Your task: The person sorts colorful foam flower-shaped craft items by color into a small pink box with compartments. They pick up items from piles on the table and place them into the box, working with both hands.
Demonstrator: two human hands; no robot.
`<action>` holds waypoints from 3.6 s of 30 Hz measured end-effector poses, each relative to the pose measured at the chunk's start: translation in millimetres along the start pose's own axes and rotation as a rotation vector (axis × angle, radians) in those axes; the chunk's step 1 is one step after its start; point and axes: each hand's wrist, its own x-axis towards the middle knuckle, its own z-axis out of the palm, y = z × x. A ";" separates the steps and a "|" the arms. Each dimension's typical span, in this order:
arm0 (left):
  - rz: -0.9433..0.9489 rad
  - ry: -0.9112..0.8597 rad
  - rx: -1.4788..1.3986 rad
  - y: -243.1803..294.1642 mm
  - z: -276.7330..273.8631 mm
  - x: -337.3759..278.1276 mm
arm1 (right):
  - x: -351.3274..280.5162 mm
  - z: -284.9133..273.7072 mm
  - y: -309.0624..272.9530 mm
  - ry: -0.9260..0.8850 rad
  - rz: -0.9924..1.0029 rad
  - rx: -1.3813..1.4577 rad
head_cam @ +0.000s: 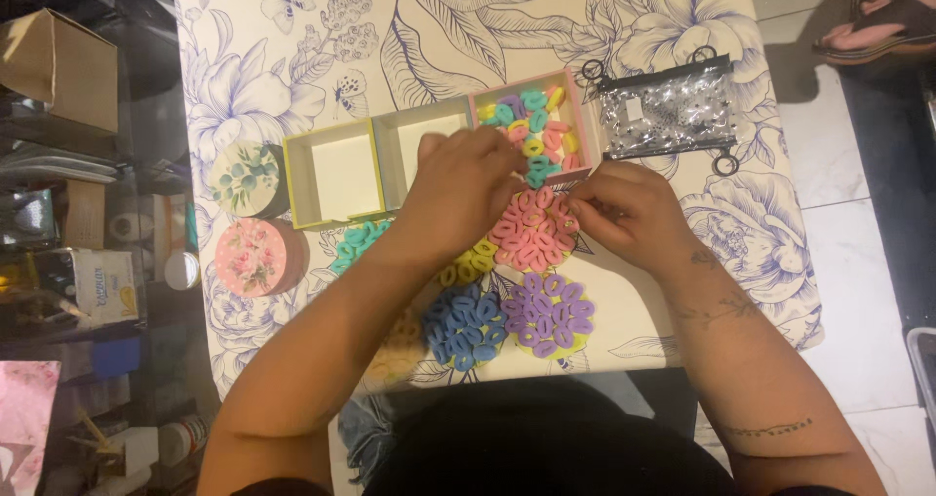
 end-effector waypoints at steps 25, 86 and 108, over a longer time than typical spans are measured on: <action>0.079 -0.119 0.072 -29.9 45.6 71.2 | 4.4 -4.4 -0.4 -0.029 -0.100 0.069; -0.053 0.037 0.135 -34.2 13.6 42.0 | -3.4 -3.3 12.1 0.011 0.024 0.022; 0.067 0.273 -0.191 -26.7 -51.8 -3.3 | -4.8 -8.6 -0.5 -0.079 0.042 0.000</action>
